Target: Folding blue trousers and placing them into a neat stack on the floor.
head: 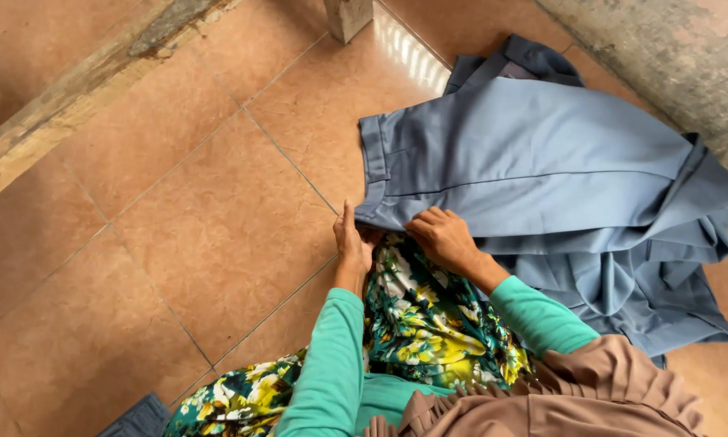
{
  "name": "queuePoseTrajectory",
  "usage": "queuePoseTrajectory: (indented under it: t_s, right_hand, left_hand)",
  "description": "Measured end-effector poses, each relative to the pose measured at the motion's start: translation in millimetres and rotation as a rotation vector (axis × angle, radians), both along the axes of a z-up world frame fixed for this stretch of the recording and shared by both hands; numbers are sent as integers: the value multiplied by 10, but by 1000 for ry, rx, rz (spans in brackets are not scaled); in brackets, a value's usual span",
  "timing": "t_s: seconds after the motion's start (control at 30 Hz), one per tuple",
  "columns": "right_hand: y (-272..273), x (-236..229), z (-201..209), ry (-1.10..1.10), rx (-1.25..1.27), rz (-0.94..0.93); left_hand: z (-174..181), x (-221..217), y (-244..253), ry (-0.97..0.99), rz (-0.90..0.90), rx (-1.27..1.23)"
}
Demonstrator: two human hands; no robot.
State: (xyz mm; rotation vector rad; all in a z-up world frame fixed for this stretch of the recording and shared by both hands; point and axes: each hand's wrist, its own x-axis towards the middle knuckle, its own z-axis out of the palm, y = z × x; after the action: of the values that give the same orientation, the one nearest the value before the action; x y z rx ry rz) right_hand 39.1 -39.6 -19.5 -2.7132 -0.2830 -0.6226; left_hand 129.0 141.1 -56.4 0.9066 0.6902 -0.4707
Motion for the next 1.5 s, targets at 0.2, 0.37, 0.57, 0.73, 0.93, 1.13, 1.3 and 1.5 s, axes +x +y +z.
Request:
queuePoseTrajectory:
  t_s: [0.2,0.37,0.57,0.73,0.93,1.13,1.3,1.5]
  right_hand:
    - [-96,-173,241,74,-204,0]
    - [-543,-289,189,66,-352,-294]
    - [-671,22,-275,442,-153,-408]
    - [-175,785,-846,697,-154,-262]
    - [587,1486,-1623,741,-130,15]
    - [1717,1526,-1149,804,-189,143]
    - [2538,1224,-1308,594,-182,314]
    - [3386,865,-1450,416,-18,310]
  left_hand:
    - [-375,267,-213,-43,1,324]
    - [291,811,134,-479,75,395]
    - [292,1085,1083,-437,83,409]
    - [-332,1012,1894,-328,113,651]
    - [-931,661,2982,-148,165,939]
    - [-1045,258,4014,-47,288,1076]
    - [-1180,-37,4997,44,499,1281]
    - [-573,-451,5145,22,400,1827]
